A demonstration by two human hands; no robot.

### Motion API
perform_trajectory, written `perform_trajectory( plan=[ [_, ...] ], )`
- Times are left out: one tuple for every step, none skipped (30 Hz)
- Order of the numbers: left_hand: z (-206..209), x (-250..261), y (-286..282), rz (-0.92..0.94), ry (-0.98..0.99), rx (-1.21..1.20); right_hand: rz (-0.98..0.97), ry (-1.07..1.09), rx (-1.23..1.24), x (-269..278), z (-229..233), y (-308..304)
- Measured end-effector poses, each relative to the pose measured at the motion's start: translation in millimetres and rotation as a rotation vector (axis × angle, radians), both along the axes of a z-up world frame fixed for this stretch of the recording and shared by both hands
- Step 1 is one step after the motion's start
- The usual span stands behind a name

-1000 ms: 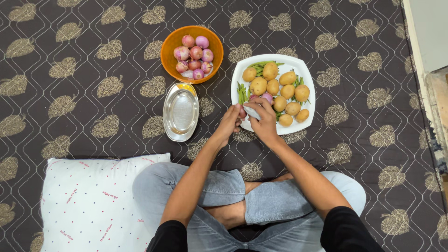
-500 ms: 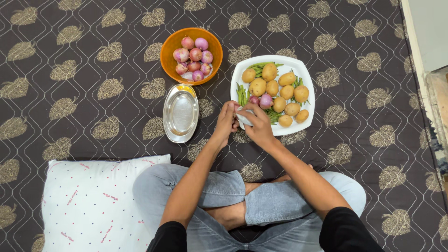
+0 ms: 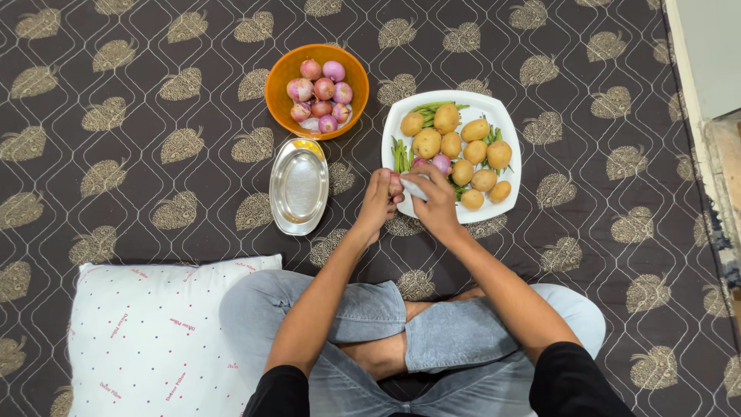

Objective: The person peels onions by hand, removing the outer layers and placing the peeled onions into a white bowl containing potatoes and green beans.

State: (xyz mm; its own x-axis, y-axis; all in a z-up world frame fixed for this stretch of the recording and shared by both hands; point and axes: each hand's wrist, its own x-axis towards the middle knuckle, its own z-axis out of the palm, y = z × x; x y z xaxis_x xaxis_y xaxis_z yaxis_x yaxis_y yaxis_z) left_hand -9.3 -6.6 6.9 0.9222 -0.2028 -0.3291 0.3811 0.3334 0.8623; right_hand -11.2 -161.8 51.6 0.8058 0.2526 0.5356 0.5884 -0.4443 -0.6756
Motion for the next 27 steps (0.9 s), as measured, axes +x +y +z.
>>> perform_trajectory(
  plan=[
    [1,-1,-1,0.001,-0.001,-0.003,-0.032,-0.022,0.012,1,1,-1],
    [3,-1,0,0.004,0.017,0.009,-0.032,-0.023,0.013,-1,1,0],
    [4,-1,1,0.007,0.035,0.02,0.004,-0.021,0.001,-3,1,3],
    [4,0,1,0.007,0.036,0.021,0.04,-0.017,-0.012,-6,1,4],
    [4,1,1,0.02,0.036,0.016,0.04,-0.017,-0.011,-6,0,5],
    [4,2,1,0.031,0.037,0.01,0.046,0.02,0.007,-7,-1,5],
    [4,0,1,0.03,0.039,0.012,0.053,0.057,0.025,-7,-2,5],
    [5,0,2,0.003,0.032,-0.009,0.051,0.056,0.025,-4,-2,4],
    [6,-1,2,-0.024,0.025,-0.031,-0.001,0.046,0.053,0,-3,2],
    [6,-1,1,-0.026,0.025,-0.033,-0.053,0.036,0.079,2,-4,0],
    [7,0,0,-0.028,0.032,-0.042,-0.054,0.036,0.077,2,-5,-1],
    [7,0,1,-0.029,0.039,-0.048,-0.023,0.04,0.079,1,-6,1],
    [7,1,2,-0.03,0.039,-0.046,0.007,0.045,0.082,0,-6,2],
    [7,1,2,-0.008,0.033,-0.047,0.007,0.046,0.082,-2,-7,3],
    [6,0,3,0.014,0.026,-0.048,0.027,0.04,0.067,-3,-7,4],
    [7,0,2,0.012,0.028,-0.047,0.046,0.034,0.052,-4,-7,5],
    [8,0,2,-0.003,0.034,-0.052,0.044,0.036,0.052,-3,-6,3],
    [10,0,2,-0.017,0.037,-0.058,-0.004,0.111,0.089,1,-5,1],
    [12,0,2,-0.018,0.035,-0.057,-0.051,0.186,0.125,3,-4,-1],
    [14,-1,3,-0.038,0.021,-0.075,-0.053,0.185,0.125,3,-5,-2],
    [15,-1,3,-0.057,0.006,-0.093,-0.029,0.195,0.143,3,-5,-3],
    [16,0,4,-0.058,0.005,-0.091,-0.004,0.204,0.161,2,-6,-3],
    [17,1,6,-0.039,0.023,-0.106,-0.005,0.203,0.163,1,-8,-2],
    [16,1,6,-0.02,0.043,-0.124,0.034,0.087,0.119,-2,-11,0],
    [16,0,6,-0.019,0.044,-0.124,0.075,-0.028,0.075,-3,-15,2],
    [17,1,6,-0.023,0.045,-0.155,0.074,-0.029,0.077,-1,-17,1],
    [17,1,6,-0.027,0.047,-0.185,0.032,0.108,0.172,2,-20,1]
  ],
)
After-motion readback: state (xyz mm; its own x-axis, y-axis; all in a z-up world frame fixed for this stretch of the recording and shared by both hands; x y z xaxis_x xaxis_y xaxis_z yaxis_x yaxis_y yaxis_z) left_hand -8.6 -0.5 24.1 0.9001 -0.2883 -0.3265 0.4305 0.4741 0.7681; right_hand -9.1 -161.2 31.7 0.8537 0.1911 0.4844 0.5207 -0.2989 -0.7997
